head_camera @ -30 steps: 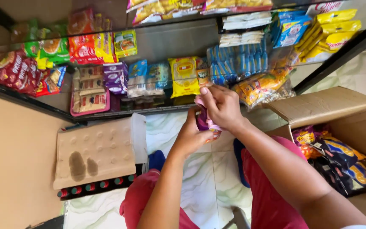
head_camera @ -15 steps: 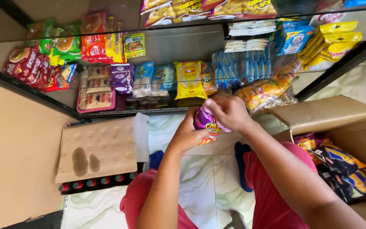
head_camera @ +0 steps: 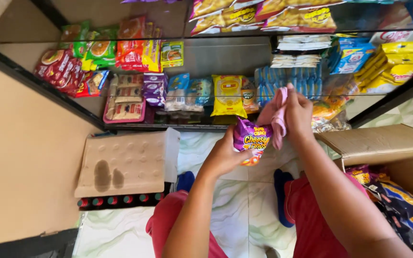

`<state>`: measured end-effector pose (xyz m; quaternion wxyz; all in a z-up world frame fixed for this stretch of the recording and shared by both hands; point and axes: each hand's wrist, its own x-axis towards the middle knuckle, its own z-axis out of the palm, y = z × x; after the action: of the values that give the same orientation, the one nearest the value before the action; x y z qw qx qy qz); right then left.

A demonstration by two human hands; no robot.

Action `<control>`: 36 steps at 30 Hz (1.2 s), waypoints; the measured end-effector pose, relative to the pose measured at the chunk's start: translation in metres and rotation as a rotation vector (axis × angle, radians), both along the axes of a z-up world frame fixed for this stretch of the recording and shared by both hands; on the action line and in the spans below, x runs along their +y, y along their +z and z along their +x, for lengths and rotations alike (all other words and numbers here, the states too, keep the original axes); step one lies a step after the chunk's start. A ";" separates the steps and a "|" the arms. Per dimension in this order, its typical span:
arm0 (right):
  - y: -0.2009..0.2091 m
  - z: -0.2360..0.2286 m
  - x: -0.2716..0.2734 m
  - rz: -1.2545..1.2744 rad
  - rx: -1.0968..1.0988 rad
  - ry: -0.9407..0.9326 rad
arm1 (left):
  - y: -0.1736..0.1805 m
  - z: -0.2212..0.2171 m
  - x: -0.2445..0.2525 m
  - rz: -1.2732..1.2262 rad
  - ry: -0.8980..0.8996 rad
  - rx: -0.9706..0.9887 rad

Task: Wiping and stocking bags of snacks onto store shelves from a cardboard box.

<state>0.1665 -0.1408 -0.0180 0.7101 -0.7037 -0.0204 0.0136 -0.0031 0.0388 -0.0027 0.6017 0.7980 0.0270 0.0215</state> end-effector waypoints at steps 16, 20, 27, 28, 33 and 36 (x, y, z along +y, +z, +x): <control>0.059 -0.057 0.033 -0.205 -0.091 0.034 | 0.009 -0.006 -0.001 0.088 -0.023 0.047; 0.015 -0.001 -0.010 -0.359 -0.364 -0.212 | -0.002 -0.012 0.021 -0.073 0.056 -0.083; 0.065 -0.087 0.024 -0.262 -0.626 0.627 | 0.058 -0.005 0.070 -0.651 0.372 -0.192; 0.082 -0.107 0.034 -0.220 -0.648 0.746 | 0.059 -0.003 0.076 -0.675 0.421 -0.207; 0.128 -0.109 0.106 -0.429 -0.782 0.405 | 0.105 0.020 0.124 -0.366 0.666 -0.187; 0.150 -0.078 0.155 -0.498 -0.805 0.285 | 0.129 0.049 0.173 -0.196 0.715 -0.336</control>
<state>0.0882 0.0146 0.1320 0.4471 -0.7917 -0.3853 -0.1580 0.0462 0.2114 0.1262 0.6255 0.6625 0.2061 0.3569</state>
